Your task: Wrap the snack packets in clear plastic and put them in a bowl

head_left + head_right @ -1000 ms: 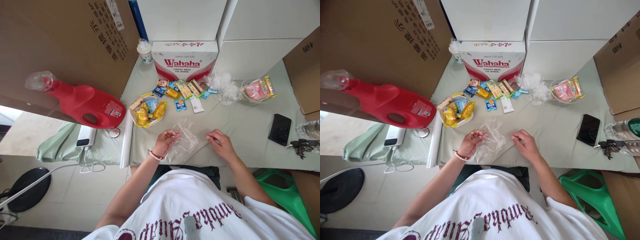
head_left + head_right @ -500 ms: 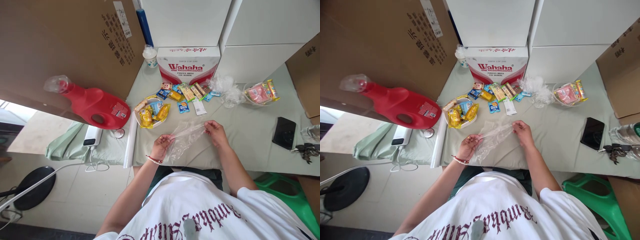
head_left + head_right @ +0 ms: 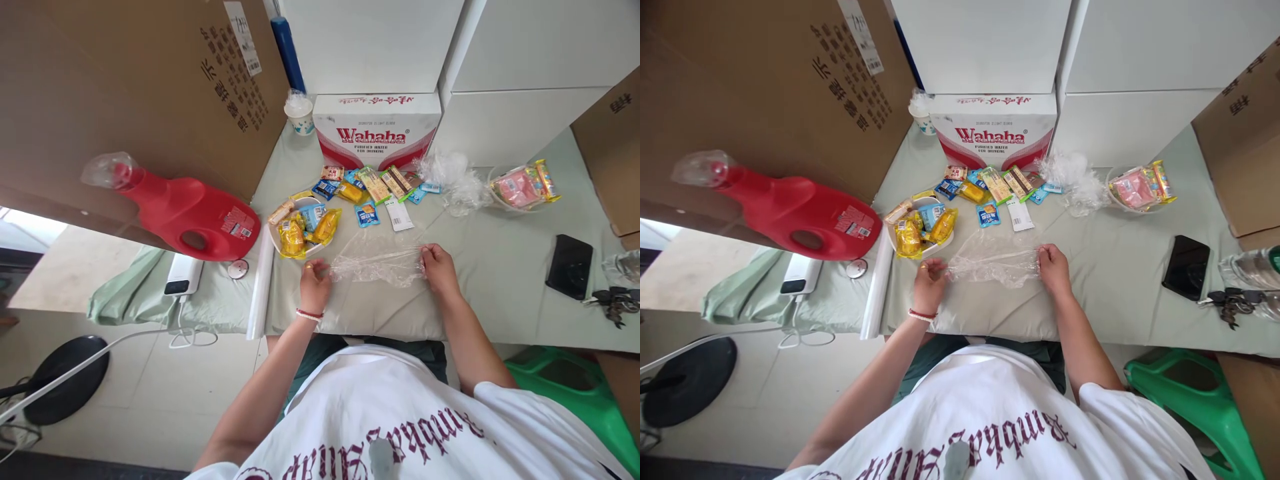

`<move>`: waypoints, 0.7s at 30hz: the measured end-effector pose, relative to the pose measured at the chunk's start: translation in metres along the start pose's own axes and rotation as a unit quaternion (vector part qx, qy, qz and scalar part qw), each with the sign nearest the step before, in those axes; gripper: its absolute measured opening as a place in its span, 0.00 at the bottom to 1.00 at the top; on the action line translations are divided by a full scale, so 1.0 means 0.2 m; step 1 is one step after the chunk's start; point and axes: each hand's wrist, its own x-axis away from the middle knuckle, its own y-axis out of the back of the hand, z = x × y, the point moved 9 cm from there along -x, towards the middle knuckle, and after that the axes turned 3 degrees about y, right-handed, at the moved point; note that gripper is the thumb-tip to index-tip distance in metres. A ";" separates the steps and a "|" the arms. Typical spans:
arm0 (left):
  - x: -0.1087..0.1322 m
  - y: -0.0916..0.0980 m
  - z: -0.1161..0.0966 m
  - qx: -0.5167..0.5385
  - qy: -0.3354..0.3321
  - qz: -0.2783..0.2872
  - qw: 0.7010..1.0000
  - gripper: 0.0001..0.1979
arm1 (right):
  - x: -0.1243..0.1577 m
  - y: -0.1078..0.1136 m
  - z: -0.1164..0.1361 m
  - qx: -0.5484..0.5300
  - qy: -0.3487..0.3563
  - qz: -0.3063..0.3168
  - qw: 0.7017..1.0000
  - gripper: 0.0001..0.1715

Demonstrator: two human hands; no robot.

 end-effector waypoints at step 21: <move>0.04 -0.32 -0.12 -0.310 -0.187 0.302 0.882 0.21 | 0.05 0.11 0.42 0.454 0.336 -0.018 0.825 0.24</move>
